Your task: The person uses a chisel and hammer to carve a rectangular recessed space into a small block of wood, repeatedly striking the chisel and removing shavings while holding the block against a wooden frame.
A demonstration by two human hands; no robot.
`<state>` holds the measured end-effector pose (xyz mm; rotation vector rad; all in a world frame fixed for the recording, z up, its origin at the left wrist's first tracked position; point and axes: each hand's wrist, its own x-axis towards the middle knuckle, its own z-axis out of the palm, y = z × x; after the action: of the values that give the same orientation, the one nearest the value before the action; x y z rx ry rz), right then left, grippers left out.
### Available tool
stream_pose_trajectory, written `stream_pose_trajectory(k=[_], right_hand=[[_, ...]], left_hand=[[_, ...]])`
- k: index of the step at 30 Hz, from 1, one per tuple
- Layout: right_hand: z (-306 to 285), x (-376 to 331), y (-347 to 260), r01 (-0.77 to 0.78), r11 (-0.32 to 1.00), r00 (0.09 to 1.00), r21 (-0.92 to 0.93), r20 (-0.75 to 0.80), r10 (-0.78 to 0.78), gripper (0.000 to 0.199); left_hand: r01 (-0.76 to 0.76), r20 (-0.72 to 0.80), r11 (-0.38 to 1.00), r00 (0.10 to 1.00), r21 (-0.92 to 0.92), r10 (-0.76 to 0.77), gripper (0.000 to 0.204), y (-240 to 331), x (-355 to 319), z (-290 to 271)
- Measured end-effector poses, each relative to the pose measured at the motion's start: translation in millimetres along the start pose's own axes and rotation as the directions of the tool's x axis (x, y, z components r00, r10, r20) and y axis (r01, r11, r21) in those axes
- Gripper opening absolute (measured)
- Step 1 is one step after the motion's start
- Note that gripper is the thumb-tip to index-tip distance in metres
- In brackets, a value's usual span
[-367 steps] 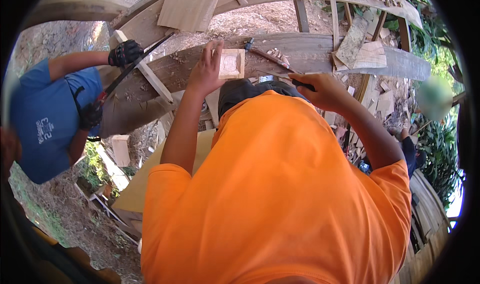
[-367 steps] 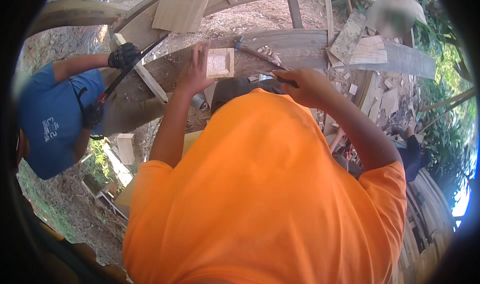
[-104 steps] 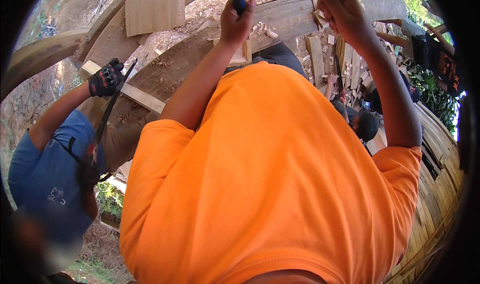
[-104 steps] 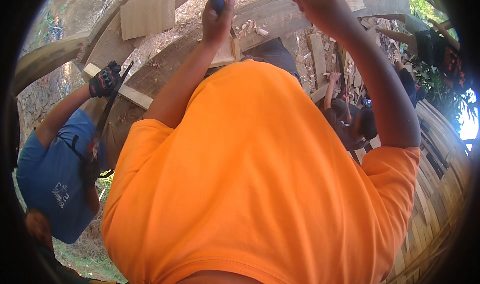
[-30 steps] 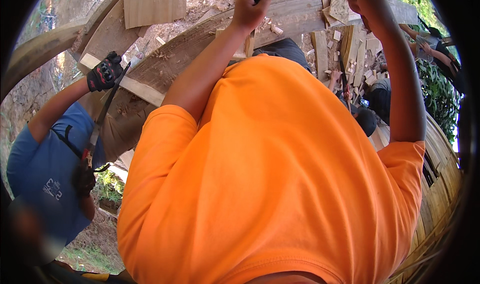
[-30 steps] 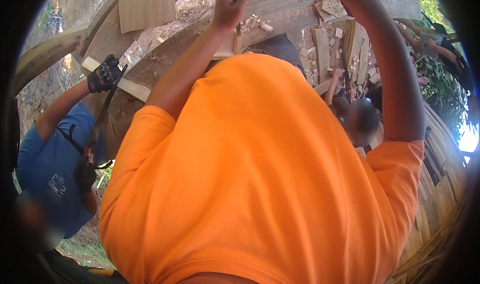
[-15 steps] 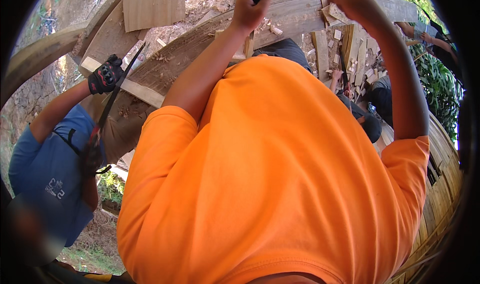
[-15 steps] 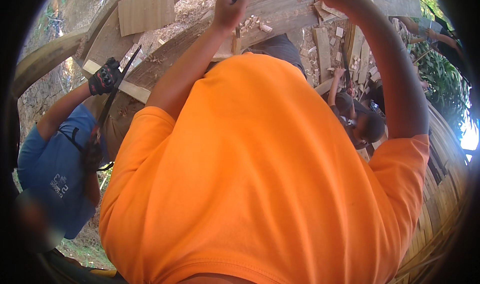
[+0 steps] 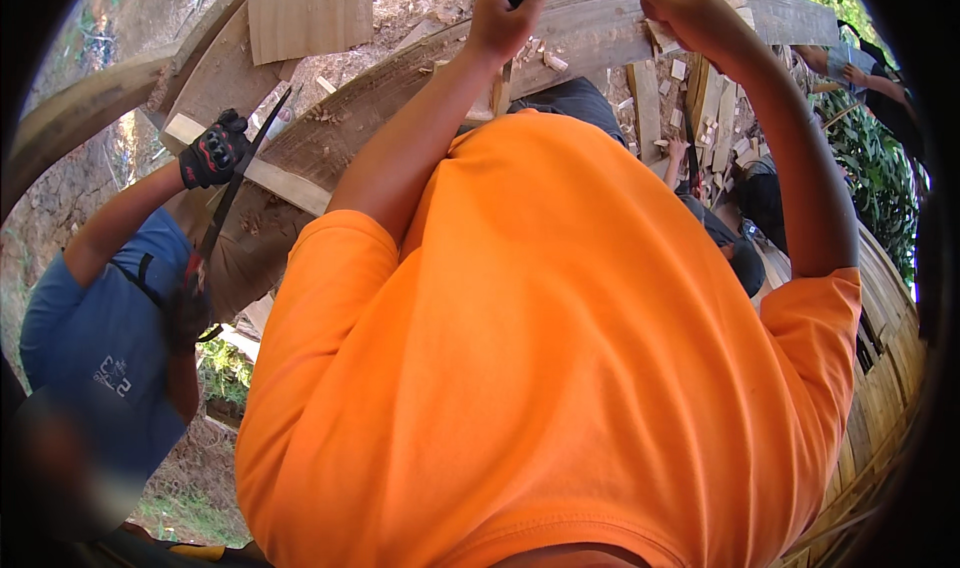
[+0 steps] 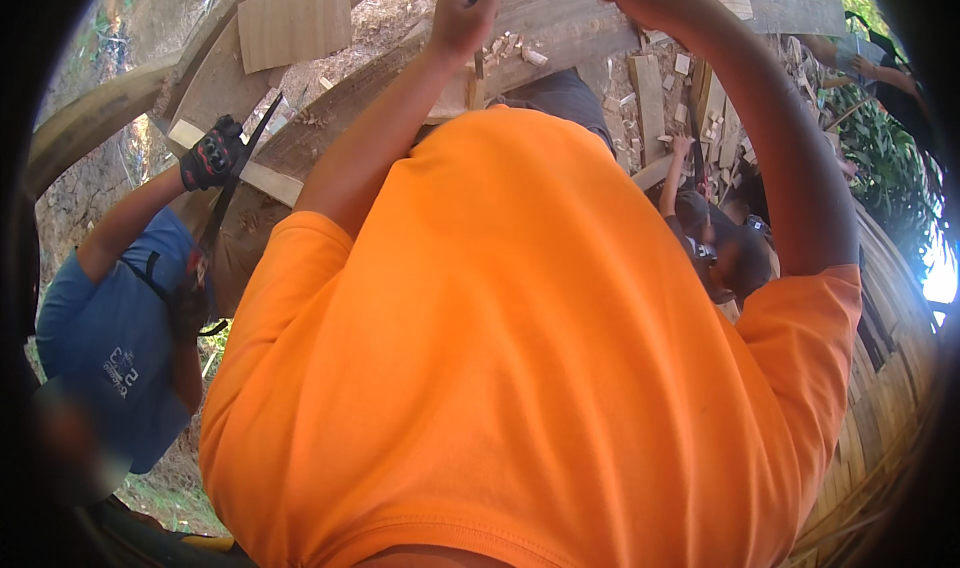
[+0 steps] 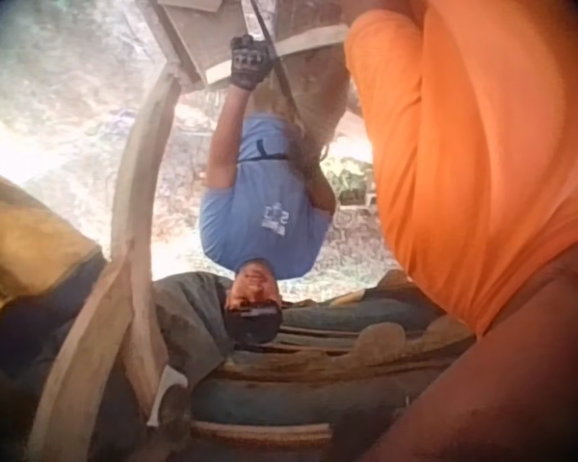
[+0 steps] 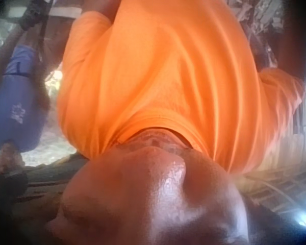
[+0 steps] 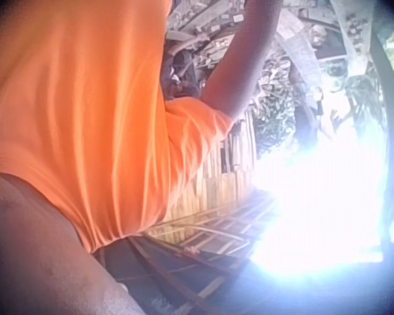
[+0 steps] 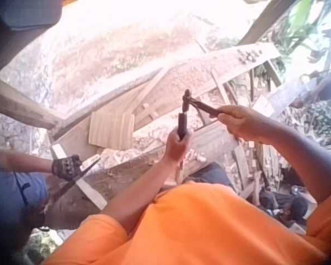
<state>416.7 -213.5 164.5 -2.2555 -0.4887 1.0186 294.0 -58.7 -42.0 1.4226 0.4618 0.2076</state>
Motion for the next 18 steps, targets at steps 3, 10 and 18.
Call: stream_pose_trajectory(k=[3,10,18], right_hand=[[-14,1,-33,0.026,0.974,0.992,0.226,-0.130,0.003,0.037],[-17,8,-3,-0.068,0.990,0.998,0.125,0.026,0.065,0.039],[-15,4,-18,-0.091,0.995,0.995,0.048,-0.030,0.093,0.037]], left_hand=[[0.014,-0.007,0.999,1.000,-0.036,-0.014,0.024,-8,-5,-5],[0.054,0.054,0.997,0.997,-0.048,-0.051,0.024,3,2,-2],[-0.029,0.021,0.991,0.999,0.134,0.027,0.023,-1,2,-1]])
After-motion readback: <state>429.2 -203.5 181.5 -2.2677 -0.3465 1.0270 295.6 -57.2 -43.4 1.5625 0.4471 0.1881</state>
